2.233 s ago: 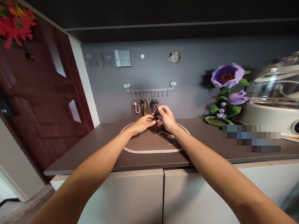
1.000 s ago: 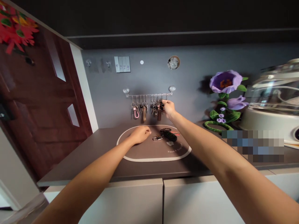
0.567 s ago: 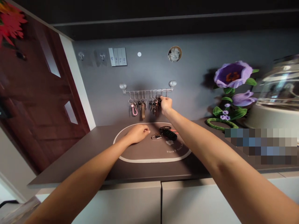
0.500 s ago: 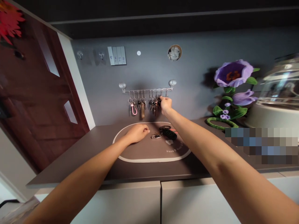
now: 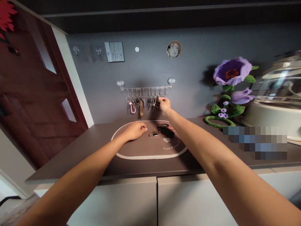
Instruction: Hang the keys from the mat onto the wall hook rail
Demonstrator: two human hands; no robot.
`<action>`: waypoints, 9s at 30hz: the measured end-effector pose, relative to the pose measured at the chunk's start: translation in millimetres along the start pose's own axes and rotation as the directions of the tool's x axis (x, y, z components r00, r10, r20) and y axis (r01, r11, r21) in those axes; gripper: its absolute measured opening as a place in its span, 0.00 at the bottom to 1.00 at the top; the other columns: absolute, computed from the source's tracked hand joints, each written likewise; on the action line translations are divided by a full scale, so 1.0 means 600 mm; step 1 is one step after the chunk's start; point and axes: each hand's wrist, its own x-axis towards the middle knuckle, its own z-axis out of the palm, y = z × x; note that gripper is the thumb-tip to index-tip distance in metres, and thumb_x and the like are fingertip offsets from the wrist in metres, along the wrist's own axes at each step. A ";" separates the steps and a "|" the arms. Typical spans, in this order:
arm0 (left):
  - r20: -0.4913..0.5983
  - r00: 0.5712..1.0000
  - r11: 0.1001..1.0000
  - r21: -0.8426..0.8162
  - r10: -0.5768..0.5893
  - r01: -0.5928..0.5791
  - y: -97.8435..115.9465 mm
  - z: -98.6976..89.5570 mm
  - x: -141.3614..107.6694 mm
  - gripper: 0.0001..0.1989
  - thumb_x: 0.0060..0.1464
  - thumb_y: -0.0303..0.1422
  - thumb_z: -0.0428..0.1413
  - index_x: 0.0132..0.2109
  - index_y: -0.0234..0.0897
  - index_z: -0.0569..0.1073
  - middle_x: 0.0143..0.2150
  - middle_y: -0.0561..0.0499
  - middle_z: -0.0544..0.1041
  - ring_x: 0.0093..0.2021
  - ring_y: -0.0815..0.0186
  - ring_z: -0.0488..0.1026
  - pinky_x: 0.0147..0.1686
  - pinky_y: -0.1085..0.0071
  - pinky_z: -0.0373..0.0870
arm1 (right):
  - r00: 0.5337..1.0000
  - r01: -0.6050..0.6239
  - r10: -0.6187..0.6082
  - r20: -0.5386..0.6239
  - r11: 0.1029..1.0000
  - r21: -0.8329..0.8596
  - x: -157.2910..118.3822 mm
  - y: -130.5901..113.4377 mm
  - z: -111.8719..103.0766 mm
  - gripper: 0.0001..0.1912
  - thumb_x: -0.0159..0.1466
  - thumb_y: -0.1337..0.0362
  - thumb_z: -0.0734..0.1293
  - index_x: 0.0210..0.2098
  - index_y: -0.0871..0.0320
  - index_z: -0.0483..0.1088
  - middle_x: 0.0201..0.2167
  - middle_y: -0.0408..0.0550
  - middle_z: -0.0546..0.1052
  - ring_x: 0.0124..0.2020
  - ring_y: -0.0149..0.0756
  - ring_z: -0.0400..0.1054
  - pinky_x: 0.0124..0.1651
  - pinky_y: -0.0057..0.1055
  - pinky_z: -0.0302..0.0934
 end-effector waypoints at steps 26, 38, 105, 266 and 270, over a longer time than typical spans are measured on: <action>-0.026 0.995 0.992 -0.089 -0.095 0.093 0.022 0.013 0.035 0.14 0.52 0.36 0.47 0.30 0.32 0.73 0.26 0.49 0.75 0.26 0.68 0.68 0.29 0.74 0.61 | 0.989 0.060 -0.030 0.143 0.976 -0.211 -0.164 -0.028 -0.074 0.09 0.50 0.72 0.62 0.33 0.61 0.66 0.25 0.44 0.74 0.27 0.28 0.66 0.35 0.28 0.59; -0.063 0.987 0.971 -0.180 0.151 -0.160 0.048 0.041 0.014 0.17 0.51 0.42 0.48 0.38 0.33 0.73 0.35 0.49 0.75 0.33 0.67 0.69 0.33 0.73 0.62 | 0.967 0.248 -0.199 0.156 0.873 -0.420 -0.168 -0.008 -0.128 0.08 0.53 0.67 0.62 0.33 0.58 0.69 0.24 0.44 0.73 0.27 0.30 0.67 0.31 0.28 0.61; -0.014 0.955 -0.118 -0.992 -0.297 -0.052 0.038 -0.027 0.021 0.12 0.52 0.17 0.45 0.38 0.29 0.70 0.26 0.50 0.69 0.26 0.75 0.67 0.32 0.76 0.67 | 0.810 0.286 -0.067 0.582 0.913 -0.292 -0.196 0.007 -0.097 0.15 0.56 0.58 0.61 0.41 0.56 0.67 0.36 0.43 0.72 0.33 0.28 0.65 0.38 0.27 0.61; -0.367 0.921 0.982 -0.078 0.131 -0.171 0.026 0.051 0.032 0.13 0.55 0.35 0.44 0.35 0.36 0.72 0.31 0.49 0.73 0.31 0.67 0.67 0.33 0.71 0.61 | 0.980 0.181 -0.197 -0.013 0.920 -0.347 0.019 0.000 -0.061 0.12 0.54 0.68 0.58 0.35 0.61 0.68 0.34 0.49 0.74 0.32 0.31 0.67 0.39 0.30 0.60; -0.332 0.933 0.982 -0.074 0.140 -0.174 0.027 0.053 0.033 0.13 0.55 0.36 0.44 0.36 0.36 0.72 0.32 0.49 0.73 0.31 0.67 0.67 0.33 0.71 0.62 | 0.978 0.158 -0.197 -0.066 0.911 -0.380 -0.005 -0.004 -0.070 0.17 0.53 0.71 0.58 0.42 0.62 0.66 0.44 0.53 0.71 0.44 0.33 0.65 0.49 0.32 0.56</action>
